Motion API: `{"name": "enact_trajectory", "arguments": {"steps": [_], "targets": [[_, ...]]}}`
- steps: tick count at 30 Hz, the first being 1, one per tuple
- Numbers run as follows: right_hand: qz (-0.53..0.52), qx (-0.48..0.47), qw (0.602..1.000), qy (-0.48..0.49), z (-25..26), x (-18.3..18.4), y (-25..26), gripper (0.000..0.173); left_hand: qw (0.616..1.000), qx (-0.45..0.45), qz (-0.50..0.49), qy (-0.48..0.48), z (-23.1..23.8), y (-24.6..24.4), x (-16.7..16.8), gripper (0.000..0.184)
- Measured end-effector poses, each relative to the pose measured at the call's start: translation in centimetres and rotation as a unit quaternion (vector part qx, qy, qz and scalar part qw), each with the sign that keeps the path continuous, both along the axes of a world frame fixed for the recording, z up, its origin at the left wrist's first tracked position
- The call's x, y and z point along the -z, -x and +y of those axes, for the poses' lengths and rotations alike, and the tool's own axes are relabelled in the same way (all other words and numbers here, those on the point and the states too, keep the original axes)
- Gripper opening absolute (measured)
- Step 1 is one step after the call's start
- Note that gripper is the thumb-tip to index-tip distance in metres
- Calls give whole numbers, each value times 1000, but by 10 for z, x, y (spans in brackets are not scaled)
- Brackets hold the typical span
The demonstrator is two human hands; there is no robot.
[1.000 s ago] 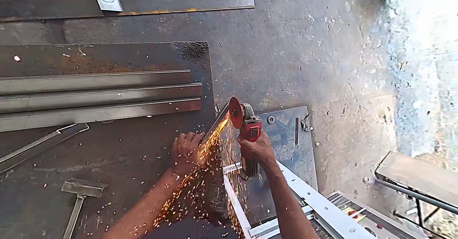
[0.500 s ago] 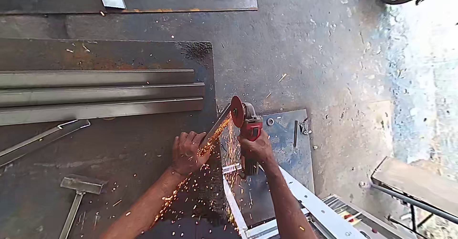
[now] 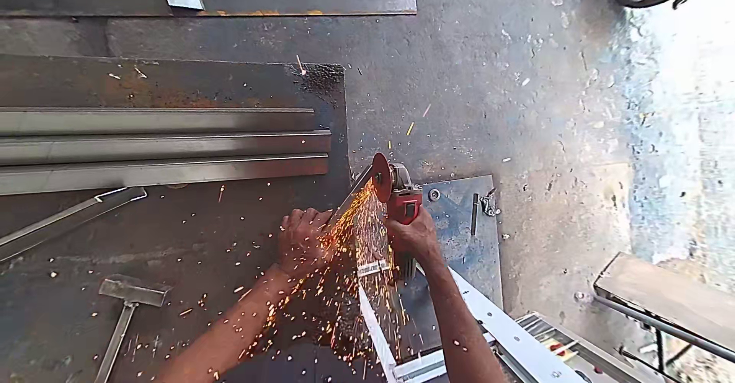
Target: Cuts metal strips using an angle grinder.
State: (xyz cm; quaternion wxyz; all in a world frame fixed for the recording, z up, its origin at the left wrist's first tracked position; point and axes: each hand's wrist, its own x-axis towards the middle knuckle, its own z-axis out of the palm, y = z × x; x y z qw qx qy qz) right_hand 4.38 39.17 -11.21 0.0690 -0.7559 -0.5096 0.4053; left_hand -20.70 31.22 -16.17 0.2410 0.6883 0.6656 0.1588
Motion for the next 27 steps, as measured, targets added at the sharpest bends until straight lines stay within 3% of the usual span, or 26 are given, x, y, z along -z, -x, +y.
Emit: {"name": "enact_trajectory", "arguments": {"steps": [6,14,19,23,27], "targets": [[-11,-13,999,-29,-13,-3,-7,73,1000,0,14,-13,-2,-1,9,60],[71,110,989,-62,-96,-25,-21,68,999,5,33,-12,-4,-2,10,63],[88,153,983,-53,-153,-29,-38,66,999,13,49,12,-19,8,-7,98],[73,171,982,-40,-202,-27,-55,68,991,38,83,98,-40,16,-16,74],[97,168,980,-53,-241,-21,-67,70,989,10,58,137,-34,6,-27,71]]}}
